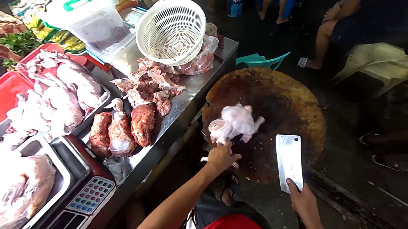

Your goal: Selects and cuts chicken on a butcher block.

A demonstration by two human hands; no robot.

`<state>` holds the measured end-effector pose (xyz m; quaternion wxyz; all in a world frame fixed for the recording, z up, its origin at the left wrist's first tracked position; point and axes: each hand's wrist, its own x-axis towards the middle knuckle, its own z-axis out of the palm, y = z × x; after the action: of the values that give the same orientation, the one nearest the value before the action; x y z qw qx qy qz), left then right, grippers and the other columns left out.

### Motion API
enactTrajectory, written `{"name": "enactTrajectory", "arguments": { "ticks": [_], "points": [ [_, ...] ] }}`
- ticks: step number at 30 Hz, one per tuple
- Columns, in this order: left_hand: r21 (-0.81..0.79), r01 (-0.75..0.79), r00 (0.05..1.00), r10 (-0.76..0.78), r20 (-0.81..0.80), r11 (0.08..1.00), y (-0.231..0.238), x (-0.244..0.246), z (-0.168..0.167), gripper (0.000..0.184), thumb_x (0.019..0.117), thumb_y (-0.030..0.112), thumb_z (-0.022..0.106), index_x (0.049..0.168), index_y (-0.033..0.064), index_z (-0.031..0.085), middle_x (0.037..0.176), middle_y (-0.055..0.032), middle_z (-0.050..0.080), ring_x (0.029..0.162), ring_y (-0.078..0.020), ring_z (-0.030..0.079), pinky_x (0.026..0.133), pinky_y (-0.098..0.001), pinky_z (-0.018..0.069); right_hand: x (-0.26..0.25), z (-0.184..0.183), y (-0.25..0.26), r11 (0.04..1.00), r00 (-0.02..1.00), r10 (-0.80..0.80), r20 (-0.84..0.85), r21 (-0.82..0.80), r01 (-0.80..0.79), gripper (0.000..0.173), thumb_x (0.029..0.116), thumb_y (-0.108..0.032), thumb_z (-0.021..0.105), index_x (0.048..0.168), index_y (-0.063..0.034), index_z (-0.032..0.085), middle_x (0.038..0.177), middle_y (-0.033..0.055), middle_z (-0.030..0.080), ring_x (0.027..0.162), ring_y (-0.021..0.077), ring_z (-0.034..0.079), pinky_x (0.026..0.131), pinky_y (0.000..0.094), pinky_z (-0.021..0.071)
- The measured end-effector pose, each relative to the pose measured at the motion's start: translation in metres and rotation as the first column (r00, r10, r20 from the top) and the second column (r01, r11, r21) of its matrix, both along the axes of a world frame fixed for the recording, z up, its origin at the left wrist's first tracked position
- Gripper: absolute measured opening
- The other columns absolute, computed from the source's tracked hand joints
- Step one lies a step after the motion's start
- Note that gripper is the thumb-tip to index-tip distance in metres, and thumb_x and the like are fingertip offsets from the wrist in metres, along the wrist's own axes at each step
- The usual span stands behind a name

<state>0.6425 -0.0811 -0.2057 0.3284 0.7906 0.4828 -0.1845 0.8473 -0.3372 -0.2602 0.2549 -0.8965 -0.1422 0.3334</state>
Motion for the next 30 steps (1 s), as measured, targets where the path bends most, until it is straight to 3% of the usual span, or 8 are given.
{"name": "enactTrajectory", "arguments": {
  "ticks": [3,6,9,13,16,22,26,30],
  "points": [
    [0.179,0.117,0.992,-0.106,-0.068,0.977,0.022,-0.018,-0.01,0.036,0.1074,0.029,0.044,0.133,0.0118,0.063,0.146,-0.0252,0.05,0.115,-0.0456,0.064,0.089,-0.0599,0.0555,-0.004,0.003,0.001,0.995,0.988,0.104,0.117,-0.004,-0.104,0.051,0.1046,-0.043,0.058,0.131,0.0003,0.061,0.09,0.0276,0.069,0.074,0.0431,0.068,0.071,0.0652,0.0532],
    [0.351,0.189,0.968,-0.233,0.088,0.917,0.039,-0.03,-0.023,0.034,0.1077,0.024,0.042,0.132,0.0122,0.063,0.138,-0.0247,0.057,0.107,-0.0432,0.067,0.082,-0.0556,0.0577,-0.027,0.02,0.013,0.977,0.946,0.145,0.291,0.109,-0.183,0.049,0.104,-0.04,0.059,0.125,0.0048,0.064,0.086,0.0274,0.07,0.077,0.045,0.07,0.073,0.0669,0.0535],
    [0.369,-0.031,0.949,-0.089,0.303,0.929,0.04,-0.029,-0.019,0.042,0.1063,0.029,0.048,0.139,0.0051,0.056,0.129,-0.0213,0.065,0.103,-0.0371,0.072,0.085,-0.0527,0.0585,-0.058,0.043,0.043,0.919,0.938,0.125,0.322,0.319,-0.232,0.047,0.1032,-0.036,0.059,0.125,0.0046,0.064,0.08,0.0189,0.07,0.066,0.0313,0.07,0.065,0.0552,0.058],
    [0.112,-0.226,0.942,0.187,0.279,0.968,0.035,-0.014,-0.018,0.049,0.1071,0.033,0.045,0.148,0.0059,0.046,0.114,-0.0213,0.071,0.105,-0.0388,0.071,0.092,-0.0576,0.0546,-0.1,0.052,0.084,0.821,0.979,0.16,0.127,0.534,-0.203,0.039,0.103,-0.03,0.06,0.124,0.0036,0.062,0.077,0.0075,0.068,0.056,0.0139,0.064,0.056,0.0366,0.0598],
    [0.031,-0.308,0.911,0.285,0.3,0.951,0.04,-0.011,-0.025,0.043,0.1069,0.031,0.046,0.142,0.0061,0.053,0.111,-0.0202,0.072,0.106,-0.0368,0.071,0.093,-0.0572,0.0544,-0.116,0.043,0.1,0.885,0.968,0.208,0.141,0.395,-0.248,0.041,0.1035,-0.034,0.06,0.122,0.0019,0.063,0.077,0.01,0.068,0.059,0.02,0.067,0.06,0.0422,0.0603],
    [-0.015,-0.322,0.91,0.314,0.271,0.947,0.045,0.001,-0.017,0.042,0.1065,0.032,0.047,0.138,0.0063,0.057,0.113,-0.018,0.072,0.109,-0.0345,0.07,0.094,-0.0559,0.0542,-0.082,0.047,0.116,0.948,0.921,0.317,0.227,-0.048,-0.315,0.05,0.1069,-0.044,0.052,0.134,-0.0026,0.059,0.092,0.0225,0.072,0.089,0.0428,0.072,0.08,0.062,0.0561],
    [0.004,-0.153,0.98,0.151,0.131,0.988,0.052,0.02,0.014,0.041,0.1076,0.035,0.045,0.132,0.0051,0.059,0.116,-0.0194,0.071,0.111,-0.0361,0.069,0.093,-0.0569,0.0539,-0.049,0.054,0.136,0.967,0.959,0.237,0.154,0.058,-0.248,0.049,0.1064,-0.042,0.054,0.133,-0.0012,0.059,0.099,0.0218,0.072,0.089,0.0379,0.072,0.081,0.0587,0.0567],
    [-0.001,0.0,0.999,0.0,0.032,1.0,0.068,0.024,0.035,0.039,0.1078,0.033,0.043,0.129,0.0056,0.061,0.121,-0.0196,0.069,0.115,-0.0369,0.067,0.095,-0.0582,0.0522,-0.056,0.054,0.163,0.952,0.983,0.183,-0.007,0.249,-0.175,0.05,0.1066,-0.041,0.054,0.135,-0.0009,0.055,0.085,0.0141,0.065,0.059,0.022,0.063,0.059,0.0434,0.0574]
  ]
}}
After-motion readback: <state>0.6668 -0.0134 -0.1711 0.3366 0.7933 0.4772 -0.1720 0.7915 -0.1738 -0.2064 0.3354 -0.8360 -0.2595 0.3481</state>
